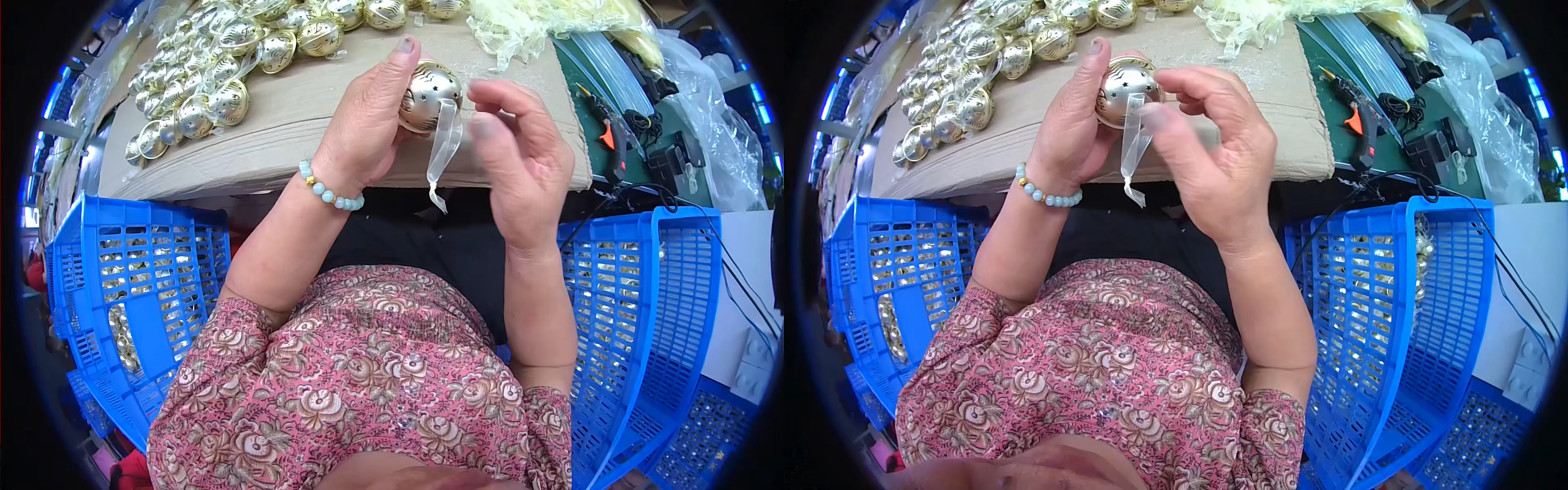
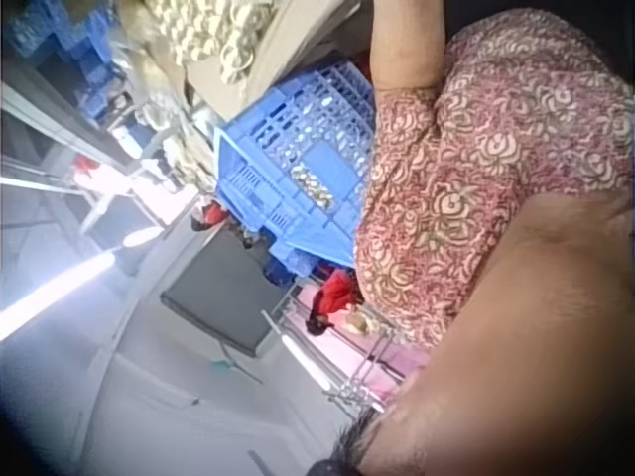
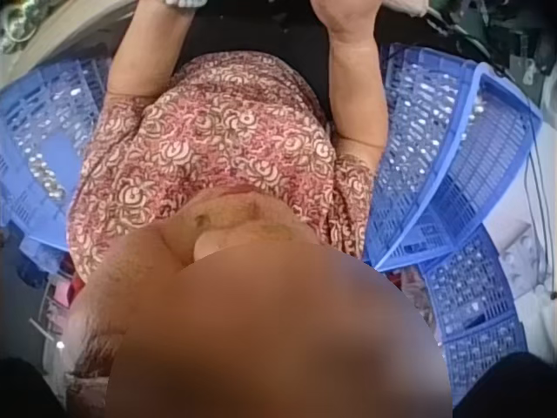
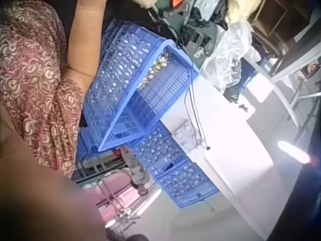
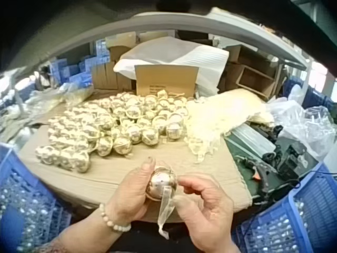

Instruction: Applying hot glue to gold-colored Christmas ornaments and attaching decorative white bows.

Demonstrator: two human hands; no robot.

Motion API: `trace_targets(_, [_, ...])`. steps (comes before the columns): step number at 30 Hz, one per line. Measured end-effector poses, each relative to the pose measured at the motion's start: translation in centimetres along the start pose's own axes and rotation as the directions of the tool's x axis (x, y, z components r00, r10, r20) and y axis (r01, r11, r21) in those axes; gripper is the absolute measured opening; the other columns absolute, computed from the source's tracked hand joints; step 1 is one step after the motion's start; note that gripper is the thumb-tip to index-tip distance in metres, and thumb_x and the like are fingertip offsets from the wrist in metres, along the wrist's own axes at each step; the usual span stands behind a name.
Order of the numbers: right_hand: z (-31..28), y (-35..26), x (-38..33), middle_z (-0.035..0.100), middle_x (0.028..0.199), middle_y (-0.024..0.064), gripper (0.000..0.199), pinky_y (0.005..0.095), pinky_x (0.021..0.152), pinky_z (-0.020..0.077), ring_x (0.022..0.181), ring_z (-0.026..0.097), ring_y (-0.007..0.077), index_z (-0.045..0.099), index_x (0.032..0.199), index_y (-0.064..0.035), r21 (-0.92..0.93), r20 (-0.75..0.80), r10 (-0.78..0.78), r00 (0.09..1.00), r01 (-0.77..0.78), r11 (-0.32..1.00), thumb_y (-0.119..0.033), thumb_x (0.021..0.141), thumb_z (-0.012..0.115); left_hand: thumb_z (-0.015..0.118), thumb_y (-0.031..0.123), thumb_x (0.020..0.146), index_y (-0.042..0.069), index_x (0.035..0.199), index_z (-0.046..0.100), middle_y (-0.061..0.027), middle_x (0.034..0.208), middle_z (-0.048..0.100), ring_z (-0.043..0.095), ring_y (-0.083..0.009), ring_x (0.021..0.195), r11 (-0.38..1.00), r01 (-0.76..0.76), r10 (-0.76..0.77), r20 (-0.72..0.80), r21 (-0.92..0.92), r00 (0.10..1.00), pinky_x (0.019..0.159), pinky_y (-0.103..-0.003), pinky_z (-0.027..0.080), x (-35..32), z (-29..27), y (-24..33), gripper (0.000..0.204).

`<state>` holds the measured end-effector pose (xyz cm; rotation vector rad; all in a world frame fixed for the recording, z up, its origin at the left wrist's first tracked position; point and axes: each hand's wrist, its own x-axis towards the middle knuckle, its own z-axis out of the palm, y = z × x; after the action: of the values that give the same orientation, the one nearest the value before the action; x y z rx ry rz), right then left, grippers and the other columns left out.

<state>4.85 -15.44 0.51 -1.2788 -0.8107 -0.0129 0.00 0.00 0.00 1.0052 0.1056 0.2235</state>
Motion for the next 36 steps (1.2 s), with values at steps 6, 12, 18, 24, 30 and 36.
trace_targets(6, [0.2, 1.0, 0.6, 0.061, 0.089, 0.0054, 0.011, 0.0241, 0.074, 0.0458, 0.080, 0.056, 0.0110, 0.061, 0.091, -0.0006, -0.209, 0.018, -0.198, 0.980, 0.197, 0.958, -0.003, 0.081, 0.064, 0.047, 0.039, 0.095, 0.005, 0.101, 0.059, -0.0035, 0.086, 0.061, 0.060, -0.0110, 0.075, 0.998, -0.050, 0.049, -0.015, -0.033, 0.999, 0.064, -0.026, 0.050, 0.2, 1.1, -0.5, 0.036])
trace_targets(12, [-0.2, -0.6, 0.9, 0.060, 0.087, 0.0035, 0.020, 0.0194, 0.068, 0.0480, 0.075, 0.056, 0.0070, 0.056, 0.100, -0.0013, 0.269, -0.062, 0.077, 0.995, -0.057, 0.962, 0.001, 0.082, 0.064, 0.043, 0.029, 0.097, 0.002, 0.104, 0.058, -0.0072, 0.090, 0.063, 0.062, -0.0144, 0.079, 0.989, 0.106, -0.103, 0.031, -0.104, 0.994, 0.072, -0.027, 0.050, -0.3, 1.9, -0.2, 0.031])
trace_targets(18, [-0.3, -0.7, 1.1, 0.057, 0.092, 0.0040, 0.024, 0.0197, 0.068, 0.0487, 0.079, 0.055, 0.0075, 0.055, 0.103, -0.0008, 0.352, -0.089, 0.059, 0.994, -0.024, 0.936, 0.003, 0.081, 0.064, 0.039, 0.025, 0.098, 0.001, 0.104, 0.058, -0.0090, 0.087, 0.064, 0.062, -0.0158, 0.077, 0.992, 0.123, -0.117, 0.146, -0.035, 0.982, 0.069, -0.029, 0.050, -0.3, 3.0, -0.5, 0.032])
trace_targets(24, [-1.1, 0.0, 1.1, 0.056, 0.096, 0.0045, 0.028, 0.0233, 0.084, 0.0449, 0.090, 0.053, 0.0106, 0.054, 0.107, 0.0005, 0.413, -0.111, 0.068, 0.991, -0.016, 0.910, 0.005, 0.081, 0.063, 0.039, 0.026, 0.098, 0.002, 0.099, 0.058, -0.0070, 0.082, 0.062, 0.060, -0.0146, 0.072, 0.983, 0.184, -0.185, 0.133, 0.020, 0.974, 0.067, -0.028, 0.050, -0.5, 3.6, -0.8, 0.031])
trace_targets(30, [-1.1, -0.1, 1.1, 0.055, 0.094, 0.0043, 0.026, 0.0227, 0.081, 0.0462, 0.088, 0.053, 0.0103, 0.053, 0.106, 0.0009, 0.408, -0.162, 0.058, 0.985, 0.013, 0.913, 0.005, 0.082, 0.061, 0.048, 0.037, 0.094, 0.004, 0.098, 0.059, -0.0043, 0.077, 0.060, 0.057, -0.0103, 0.068, 0.975, 0.220, -0.218, 0.166, 0.002, 0.962, 0.061, -0.025, 0.047, -0.4, 4.1, -1.1, 0.035])
trace_targets(36, [-1.1, -0.1, 1.0, 0.057, 0.089, 0.0034, 0.025, 0.0182, 0.073, 0.0467, 0.080, 0.055, 0.0072, 0.054, 0.102, -0.0001, 0.379, -0.200, 0.097, 0.975, -0.014, 0.925, 0.005, 0.080, 0.064, 0.071, 0.028, 0.081, 0.001, 0.101, 0.058, -0.0019, 0.074, 0.057, 0.050, -0.0045, 0.059, 0.979, 0.186, -0.202, 0.253, 0.088, 0.946, 0.055, -0.019, 0.043, 0.0, 4.1, -1.8, 0.036])
